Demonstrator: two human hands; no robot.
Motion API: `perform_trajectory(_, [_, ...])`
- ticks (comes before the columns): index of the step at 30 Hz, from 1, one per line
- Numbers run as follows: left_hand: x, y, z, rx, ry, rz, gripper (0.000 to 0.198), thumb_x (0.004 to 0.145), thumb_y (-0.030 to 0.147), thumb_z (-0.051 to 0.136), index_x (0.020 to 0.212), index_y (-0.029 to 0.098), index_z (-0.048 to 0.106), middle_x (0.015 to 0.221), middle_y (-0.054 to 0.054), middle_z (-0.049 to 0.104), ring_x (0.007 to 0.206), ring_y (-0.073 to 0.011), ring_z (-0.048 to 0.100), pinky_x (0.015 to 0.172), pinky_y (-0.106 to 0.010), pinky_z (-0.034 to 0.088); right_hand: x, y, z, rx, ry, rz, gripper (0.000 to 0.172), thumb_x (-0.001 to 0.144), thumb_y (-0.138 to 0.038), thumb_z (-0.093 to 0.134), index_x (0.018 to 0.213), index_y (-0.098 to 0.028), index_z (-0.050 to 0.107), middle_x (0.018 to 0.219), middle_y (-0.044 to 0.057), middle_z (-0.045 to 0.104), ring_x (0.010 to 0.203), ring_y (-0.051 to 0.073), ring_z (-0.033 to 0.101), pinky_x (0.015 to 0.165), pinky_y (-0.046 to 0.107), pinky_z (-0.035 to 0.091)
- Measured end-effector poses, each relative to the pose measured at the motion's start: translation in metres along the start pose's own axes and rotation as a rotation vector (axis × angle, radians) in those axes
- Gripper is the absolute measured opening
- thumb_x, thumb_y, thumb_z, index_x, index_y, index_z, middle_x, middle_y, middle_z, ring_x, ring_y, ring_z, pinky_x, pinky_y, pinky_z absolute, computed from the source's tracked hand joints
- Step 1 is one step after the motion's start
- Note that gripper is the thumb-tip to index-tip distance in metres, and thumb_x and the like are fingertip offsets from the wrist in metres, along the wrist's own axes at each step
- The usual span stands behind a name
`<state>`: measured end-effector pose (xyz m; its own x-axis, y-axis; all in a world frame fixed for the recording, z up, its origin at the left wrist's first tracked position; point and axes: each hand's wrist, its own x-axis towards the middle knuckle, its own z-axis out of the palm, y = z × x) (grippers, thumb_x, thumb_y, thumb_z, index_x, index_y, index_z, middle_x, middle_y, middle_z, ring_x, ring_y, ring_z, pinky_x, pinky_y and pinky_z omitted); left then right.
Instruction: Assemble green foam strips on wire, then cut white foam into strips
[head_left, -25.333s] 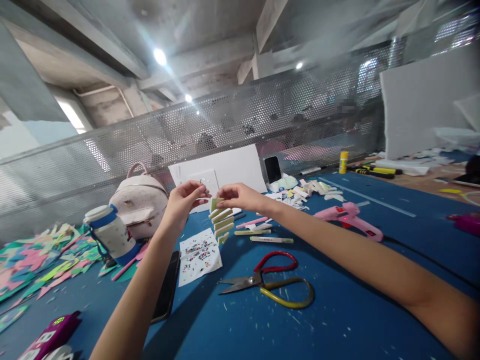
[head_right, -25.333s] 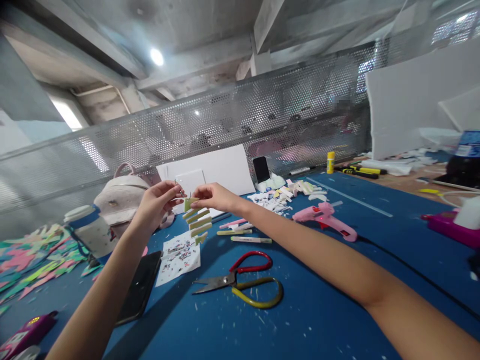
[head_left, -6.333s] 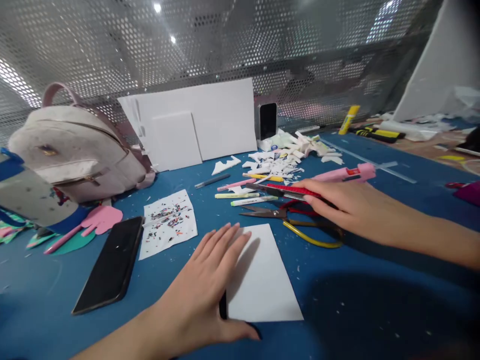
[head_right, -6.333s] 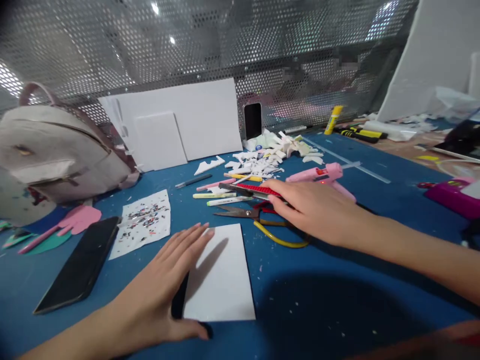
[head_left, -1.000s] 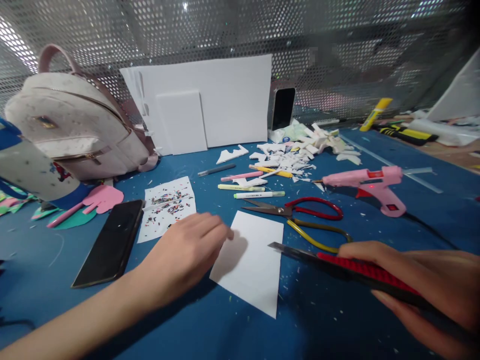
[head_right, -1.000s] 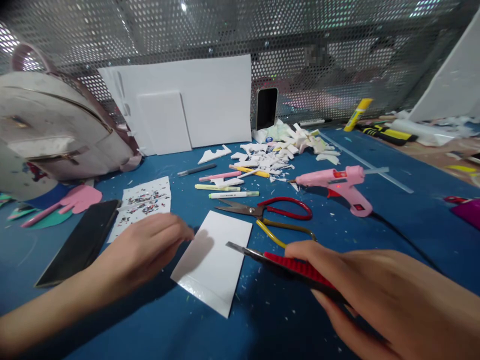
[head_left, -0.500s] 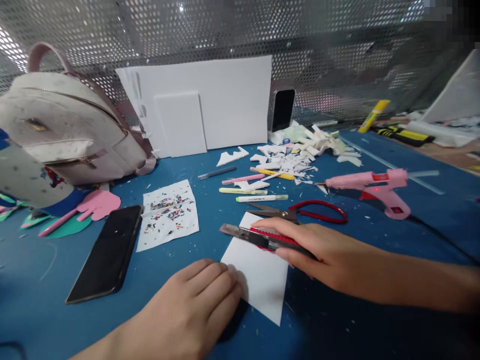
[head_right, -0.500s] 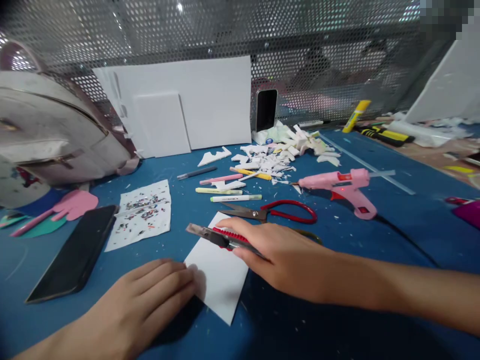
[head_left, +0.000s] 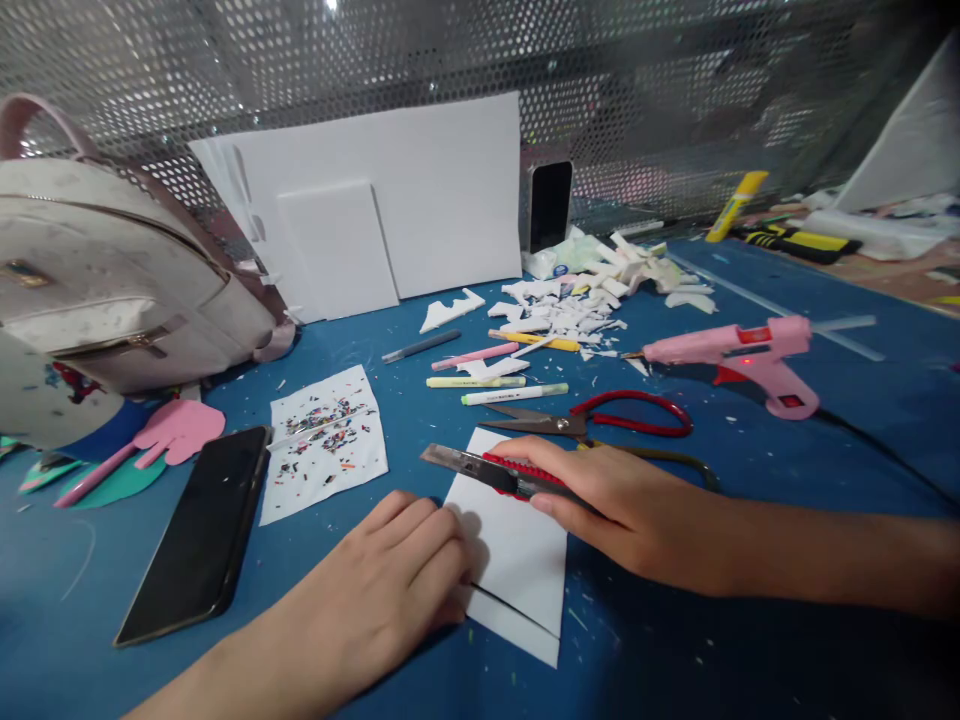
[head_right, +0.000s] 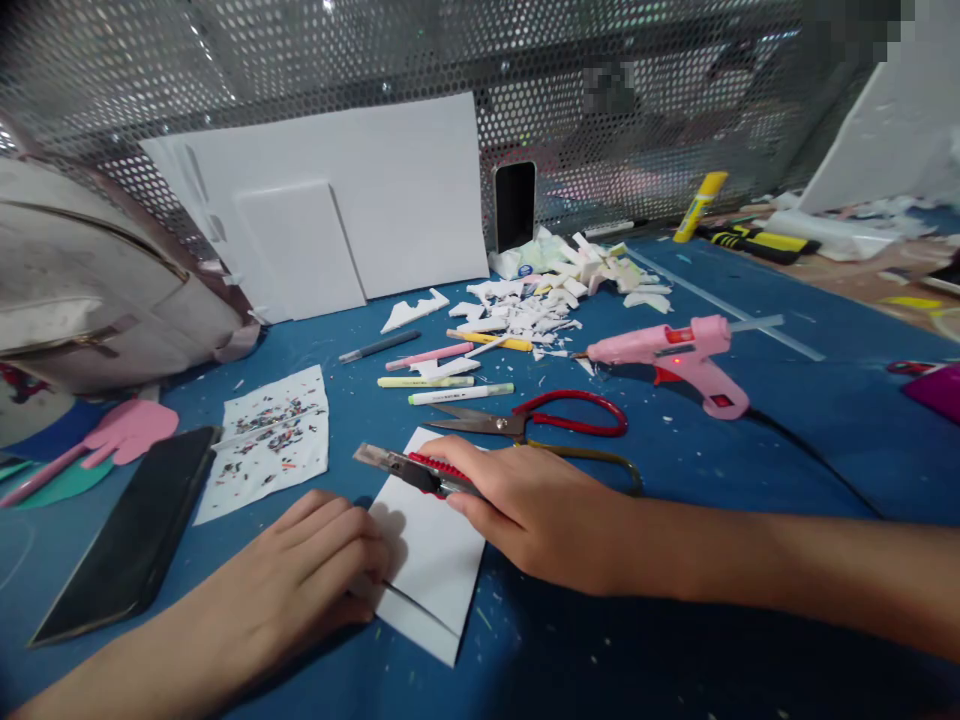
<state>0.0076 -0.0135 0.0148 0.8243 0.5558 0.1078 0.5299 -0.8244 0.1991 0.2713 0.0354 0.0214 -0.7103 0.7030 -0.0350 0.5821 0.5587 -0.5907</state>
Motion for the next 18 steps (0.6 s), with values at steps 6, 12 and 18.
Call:
perform_trajectory(6, [-0.005,0.001,0.003,-0.040,0.077,0.041,0.024,0.105,0.016,0.035,0.094,0.017,0.056,0.086,-0.004,0.062,0.076,-0.0200,0.051,0.078,-0.037,0.040,-0.001,0.000,0.001,-0.030,0.026,-0.020,0.043,0.102,-0.028,0.043,0.145,-0.030,0.040,0.123,0.003,0.068,0.104,0.024,0.068,0.084,0.033,0.049])
perform_trajectory(12, [-0.016,0.005,0.002,-0.055,0.176,0.039,0.028,0.106,0.016,0.033,0.102,0.016,0.061,0.087,-0.006,0.067,0.075,-0.0190,0.054,0.072,-0.034,0.041,0.000,-0.003,-0.002,-0.014,-0.010,0.005,0.043,0.102,-0.029,0.042,0.145,-0.029,0.041,0.114,0.004,0.071,0.096,0.025,0.069,0.078,0.032,0.049])
perform_trajectory(18, [-0.035,0.016,-0.009,-0.217,0.262,-0.059,0.023,0.103,0.014,0.041,0.107,0.018,0.063,0.093,-0.006,0.070,0.079,-0.0170,0.062,0.070,-0.027,0.049,0.001,-0.007,-0.002,0.013,-0.027,0.085,0.046,0.102,-0.032,0.040,0.148,-0.027,0.038,0.119,0.007,0.069,0.103,0.028,0.067,0.082,0.033,0.047])
